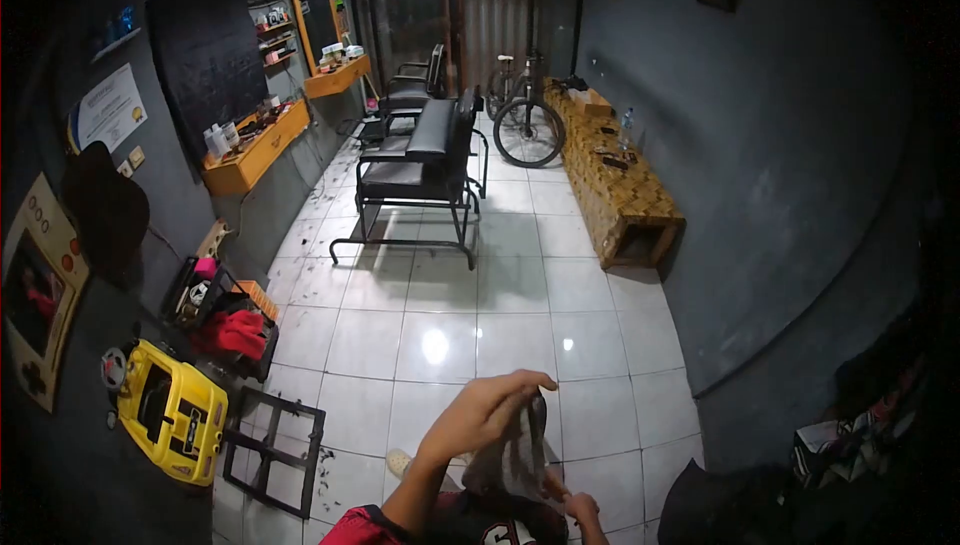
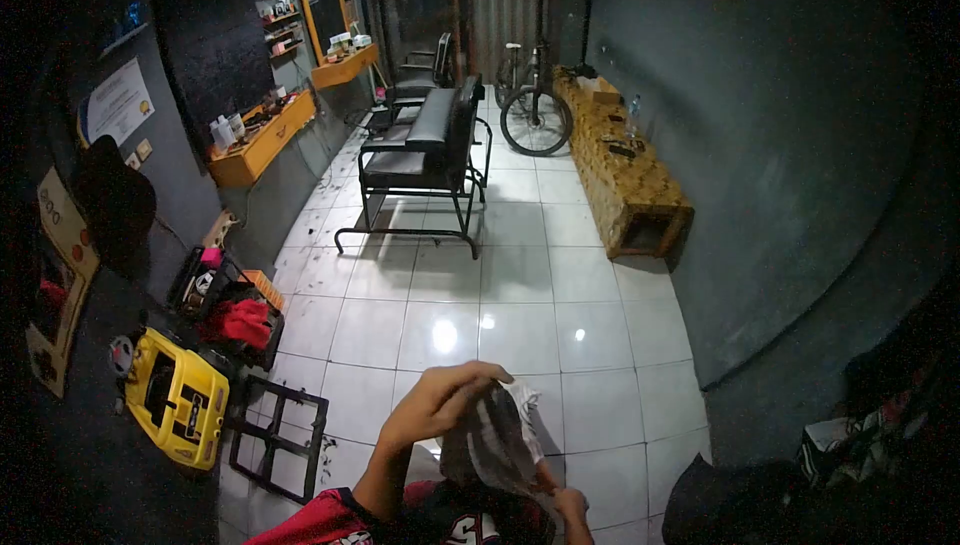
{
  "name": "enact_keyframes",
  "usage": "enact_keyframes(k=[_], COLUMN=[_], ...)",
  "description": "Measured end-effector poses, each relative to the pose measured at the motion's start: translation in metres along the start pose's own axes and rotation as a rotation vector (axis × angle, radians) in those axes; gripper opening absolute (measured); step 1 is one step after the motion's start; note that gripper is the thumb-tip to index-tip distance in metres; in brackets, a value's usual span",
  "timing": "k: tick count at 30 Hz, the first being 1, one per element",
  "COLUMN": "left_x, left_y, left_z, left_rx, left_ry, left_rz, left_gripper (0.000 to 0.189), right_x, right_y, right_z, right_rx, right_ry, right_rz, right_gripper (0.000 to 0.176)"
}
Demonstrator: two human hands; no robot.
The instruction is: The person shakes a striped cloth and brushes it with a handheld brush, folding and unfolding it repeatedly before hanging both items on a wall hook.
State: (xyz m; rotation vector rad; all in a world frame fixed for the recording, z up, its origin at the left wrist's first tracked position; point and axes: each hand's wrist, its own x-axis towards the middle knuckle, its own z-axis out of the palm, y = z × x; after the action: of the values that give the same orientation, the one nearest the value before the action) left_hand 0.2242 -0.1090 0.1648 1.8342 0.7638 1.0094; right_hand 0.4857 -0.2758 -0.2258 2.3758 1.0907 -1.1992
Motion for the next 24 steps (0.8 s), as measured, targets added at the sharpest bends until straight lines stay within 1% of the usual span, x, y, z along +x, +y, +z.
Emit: enact_keyframes(k=[1,2,3,4,5,6,7,8,10,12,13,14,15,16,17,18,19,20,22,23,24], left_x=[0.0,0.001,0.003,0.004,0.003,0.005,0.005,0.005,0.003,0.002,0.0,-0.003,-0.005,-0.005,-0.003,-0.002,-0.002,-0.003,-0.008,-0.008,-0.008], left_y=[-0.004,-0.003,0.001,0.002,-0.009,-0.003,-0.003,-0.005,-0.013,-0.008,-0.009,-0.011,-0.012,-0.009,-0.001,0.007,0.013,0.015,0.01,0.006,0.004], left_z=[-0.002,-0.002,-0.003,-0.003,0.002,0.005,0.01,0.016,0.03,0.034,0.033,0.032,0.03,0.026,0.018,0.01,0.002,-0.002,-0.005,-0.007,-0.008], left_rx=[-0.025,-0.023,-0.02,-0.013,0.017,0.089,0.119,0.149,0.256,0.336,0.355,0.375,0.393,0.36,0.327,0.292,0.287,0.283,0.203,0.148,0.09], left_ry=[-0.04,-0.088,-0.134,-0.179,-0.251,-0.345,-0.44,-0.536,-0.585,-0.63,-0.58,-0.528,-0.475,-0.385,-0.296,-0.211,-0.19,-0.142,-0.07,-0.076,-0.086], left_rz=[-0.057,-0.104,-0.15,-0.194,-0.128,-0.094,-0.101,-0.107,0.014,0.104,0.142,0.178,0.214,0.179,0.143,0.104,0.058,0.093,0.098,0.074,0.048], left_gripper=[0.016,0.017,0.019,0.022,0.027,0.029,0.028,0.028,0.025,0.025,0.024,0.023,0.023,0.022,0.021,0.02,0.021,0.02,0.019,0.019,0.019], right_x=[0.003,0.005,0.022,0.0,-0.059,-0.104,-0.12,-0.13,-0.124,-0.11,-0.108,-0.109,-0.08,-0.032,0.006,0.028,0.02,0.015,0.022,0.025,0.039], right_y=[0.002,0.011,0.018,0.0,-0.033,-0.053,-0.066,-0.071,-0.074,-0.08,-0.085,-0.085,-0.077,-0.058,-0.032,-0.011,0.0,0.009,0.029,0.042,0.045], right_z=[-0.003,-0.009,-0.01,-0.04,-0.086,-0.124,-0.14,-0.149,-0.136,-0.118,-0.109,-0.102,-0.084,-0.05,-0.018,0.007,0.017,0.024,0.034,0.038,0.037], right_rx=[0.059,0.076,0.216,0.502,0.88,1.149,1.295,1.425,1.567,1.399,1.429,1.374,1.155,0.938,0.546,0.157,-0.032,-0.218,-0.135,-0.093,0.029], right_ry=[0.052,0.222,0.343,0.295,0.114,-0.123,-0.22,-0.387,-0.686,-0.75,-0.935,-0.952,-0.911,-0.861,-0.569,-0.274,-0.158,-0.038,0.037,0.067,-0.005], right_rz=[0.049,-0.15,-0.292,-0.327,-0.327,-0.4,-0.492,-0.683,-0.96,-0.898,-0.716,-0.736,-0.631,-0.526,-0.592,-0.63,-0.374,-0.118,-0.069,-0.037,0.04], right_gripper=[0.055,0.053,0.052,0.051,0.046,0.044,0.046,0.045,0.042,0.038,0.03,0.024,0.026,0.029,0.035,0.042,0.046,0.051,0.054,0.055,0.058])
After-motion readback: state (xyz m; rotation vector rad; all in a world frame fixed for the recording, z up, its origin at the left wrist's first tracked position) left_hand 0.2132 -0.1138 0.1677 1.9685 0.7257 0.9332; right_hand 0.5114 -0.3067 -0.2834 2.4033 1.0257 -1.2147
